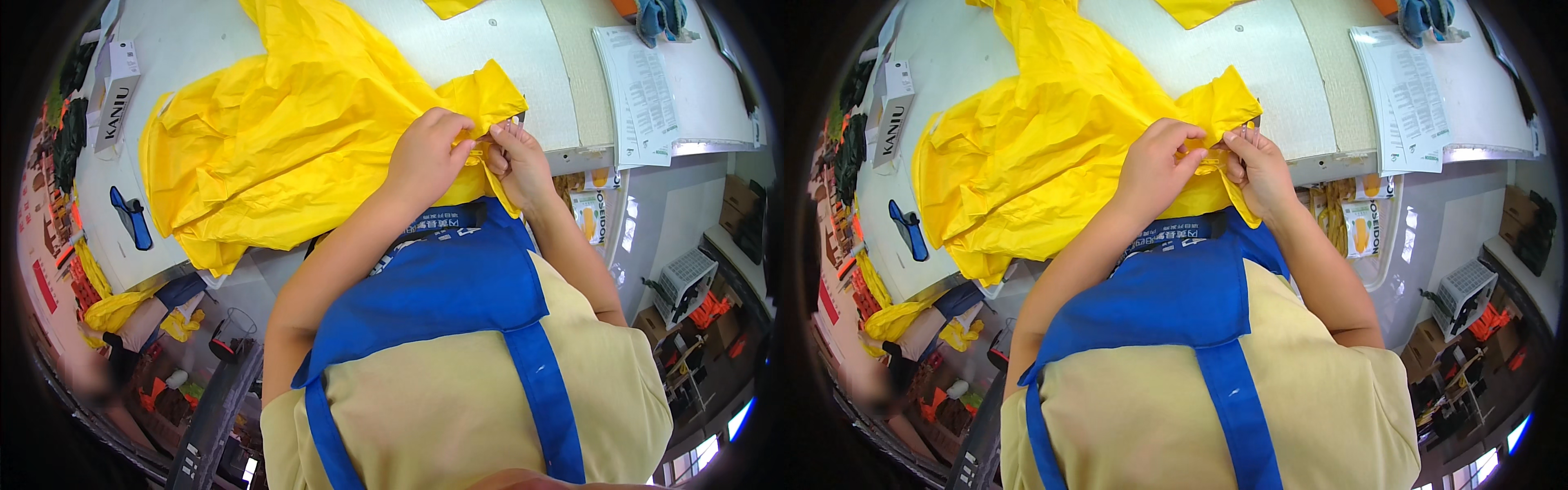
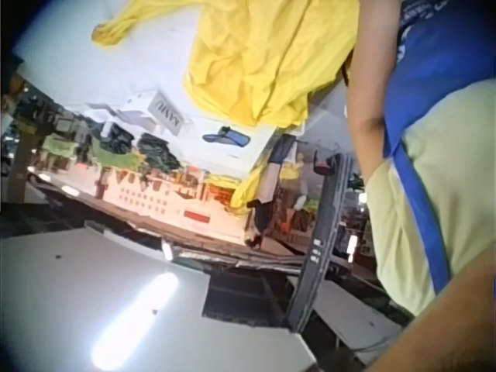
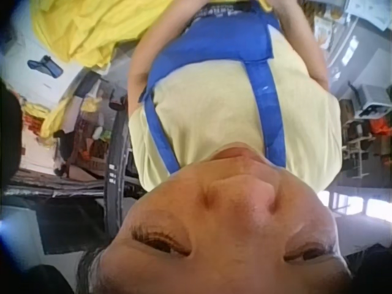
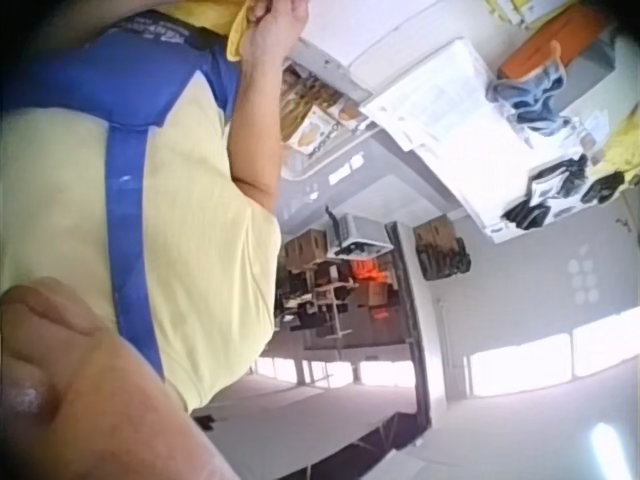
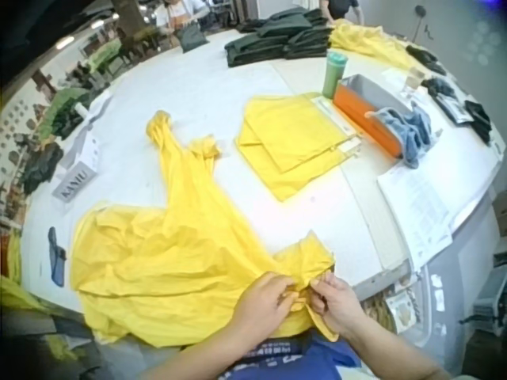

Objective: The person folds a yellow garment on a white table, smoothing and aligning the fabric, then uses scissors to trim a small edge. The person continues folding the garment into a compact rectangle and places it into a white basket.

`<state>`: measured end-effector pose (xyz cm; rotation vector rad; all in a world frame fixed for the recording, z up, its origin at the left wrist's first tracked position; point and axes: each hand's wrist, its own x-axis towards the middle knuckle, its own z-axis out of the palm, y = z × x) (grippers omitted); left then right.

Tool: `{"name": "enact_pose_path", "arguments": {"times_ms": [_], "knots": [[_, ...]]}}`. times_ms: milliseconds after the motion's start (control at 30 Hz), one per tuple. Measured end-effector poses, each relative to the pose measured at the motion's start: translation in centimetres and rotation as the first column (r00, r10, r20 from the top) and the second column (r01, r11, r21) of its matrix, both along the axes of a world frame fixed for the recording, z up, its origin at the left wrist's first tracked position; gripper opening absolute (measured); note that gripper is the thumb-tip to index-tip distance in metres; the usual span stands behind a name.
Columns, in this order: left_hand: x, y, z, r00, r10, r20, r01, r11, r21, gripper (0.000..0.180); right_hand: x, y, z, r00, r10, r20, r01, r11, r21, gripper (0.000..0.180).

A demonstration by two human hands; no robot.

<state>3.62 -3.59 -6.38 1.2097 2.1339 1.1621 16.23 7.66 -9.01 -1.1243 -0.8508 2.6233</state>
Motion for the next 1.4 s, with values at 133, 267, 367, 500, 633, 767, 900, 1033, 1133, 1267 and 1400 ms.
{"name": "enact_pose_path", "arguments": {"times_ms": [133,267,367,500,633,767,900,1033,1133,1267,1400], "knots": [[0.4,0.3,-0.3,0.999,0.008,0.044,-0.007,1.000,-0.027,0.015,0.4,-0.5,0.0,0.999,-0.013,-0.043,0.014,0.999,0.034,0.013],[0.2,0.3,-0.2,0.999,-0.042,-0.001,0.042,0.999,-0.028,0.012,0.5,-0.9,0.2,0.999,-0.025,0.025,0.022,0.994,0.109,0.012],[0.0,0.2,-0.6,0.993,-0.087,-0.077,0.091,0.995,0.041,0.009,0.6,-1.1,0.0,0.999,-0.030,0.019,0.028,0.995,0.094,0.011],[-0.1,0.4,-0.8,0.996,-0.089,-0.026,0.089,0.996,0.025,0.006,0.6,-1.2,-0.1,0.999,-0.054,0.010,0.053,0.997,0.057,0.012],[0.1,0.0,-0.8,0.995,0.013,0.103,-0.013,1.000,-0.003,0.006,0.5,-1.0,0.0,0.999,-0.054,0.001,0.054,0.998,0.010,0.014],[-0.6,-0.3,-0.8,0.990,0.055,0.128,-0.054,0.998,-0.010,0.007,0.4,-1.0,-0.1,0.996,-0.079,0.050,0.078,0.997,0.024,0.015],[-0.6,-0.4,-1.1,0.993,0.035,0.116,-0.031,0.999,-0.035,0.007,1.0,-0.4,-0.1,0.999,0.009,0.044,-0.012,0.997,0.072,0.016],[-0.4,-0.5,-1.0,0.992,0.015,0.126,-0.002,0.995,-0.101,0.008,2.0,0.0,0.7,0.938,-0.251,0.239,0.127,0.891,0.437,0.019],[-0.1,-0.6,-1.4,0.988,0.014,0.151,0.008,0.990,-0.141,0.012,3.8,0.6,0.5,0.931,-0.155,0.330,-0.275,0.298,0.914,0.021],[0.1,-0.2,-1.0,0.987,0.008,0.163,0.026,0.978,-0.206,0.018,3.3,1.2,2.5,0.840,-0.002,0.543,-0.536,-0.163,0.828,0.030],[0.3,0.2,-0.8,0.994,-0.032,0.107,0.057,0.969,-0.239,0.020,3.7,0.9,1.1,0.872,-0.049,0.487,-0.486,-0.214,0.848,0.029]]}}
